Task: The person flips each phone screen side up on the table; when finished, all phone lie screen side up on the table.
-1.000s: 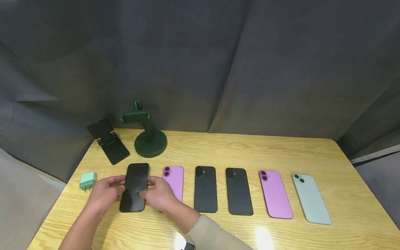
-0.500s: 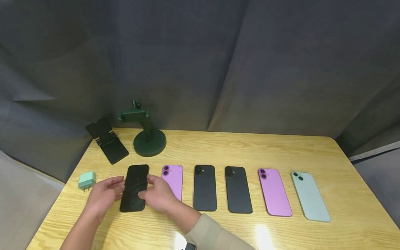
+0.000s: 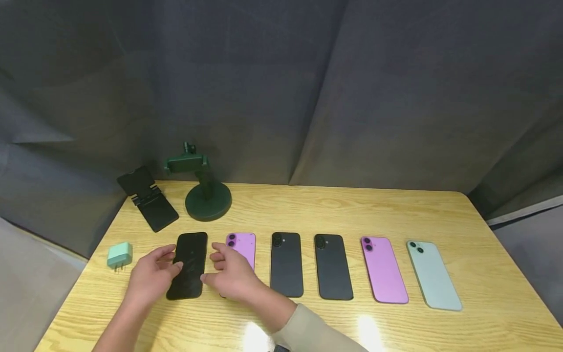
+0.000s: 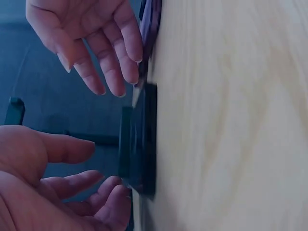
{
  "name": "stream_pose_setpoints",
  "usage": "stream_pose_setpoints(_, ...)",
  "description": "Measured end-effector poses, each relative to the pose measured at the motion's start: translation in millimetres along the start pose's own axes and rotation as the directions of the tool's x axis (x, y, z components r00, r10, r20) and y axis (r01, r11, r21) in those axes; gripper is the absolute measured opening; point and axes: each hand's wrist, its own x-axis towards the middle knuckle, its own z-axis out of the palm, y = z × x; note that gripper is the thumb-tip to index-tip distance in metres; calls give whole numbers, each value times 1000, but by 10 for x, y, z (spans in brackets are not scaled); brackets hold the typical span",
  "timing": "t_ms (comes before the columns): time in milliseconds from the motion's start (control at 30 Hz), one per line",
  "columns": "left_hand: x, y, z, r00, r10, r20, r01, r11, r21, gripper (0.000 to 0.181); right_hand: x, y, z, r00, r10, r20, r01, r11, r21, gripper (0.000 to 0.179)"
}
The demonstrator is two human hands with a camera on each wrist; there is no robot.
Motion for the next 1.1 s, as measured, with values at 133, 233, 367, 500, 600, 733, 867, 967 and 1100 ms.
stream_pose_setpoints(133,-41,135,81,999,51,-7,-51,999,7,52,-53,55,-179,999,-42,-21,41,999,-29,74)
stream_pose_setpoints(233,-43,244,167,995,95,17,-94,994,-52,51,-103,88,-322,997,-40,-63,36,998,-50,76)
stream_pose_setpoints(367,-21,354,290,987,131,95,-116,982,-148,51,-175,122,-485,994,-10,-108,2,998,-70,78)
stream_pose_setpoints(500,-9,401,391,976,152,158,-125,978,-168,53,-217,142,-572,992,-8,-129,-3,997,-81,76)
stream_pose_setpoints(600,-7,413,457,974,151,169,-124,980,-156,55,-230,159,-590,991,-10,-131,0,997,-78,75)
stream_pose_setpoints(733,-3,421,544,981,127,145,-106,984,-143,56,-241,186,-581,992,-7,-126,-1,998,-62,74)
stream_pose_setpoints(867,-8,423,617,988,97,120,-75,981,-177,58,-258,201,-587,989,-4,-146,-1,999,-32,71)
stream_pose_setpoints(967,-14,417,659,991,81,107,-60,980,-188,60,-269,205,-601,986,6,-166,-7,1000,-6,71)
stream_pose_setpoints(1100,-13,409,697,994,75,82,-58,978,-199,61,-264,190,-621,983,29,-183,-19,998,56,71)
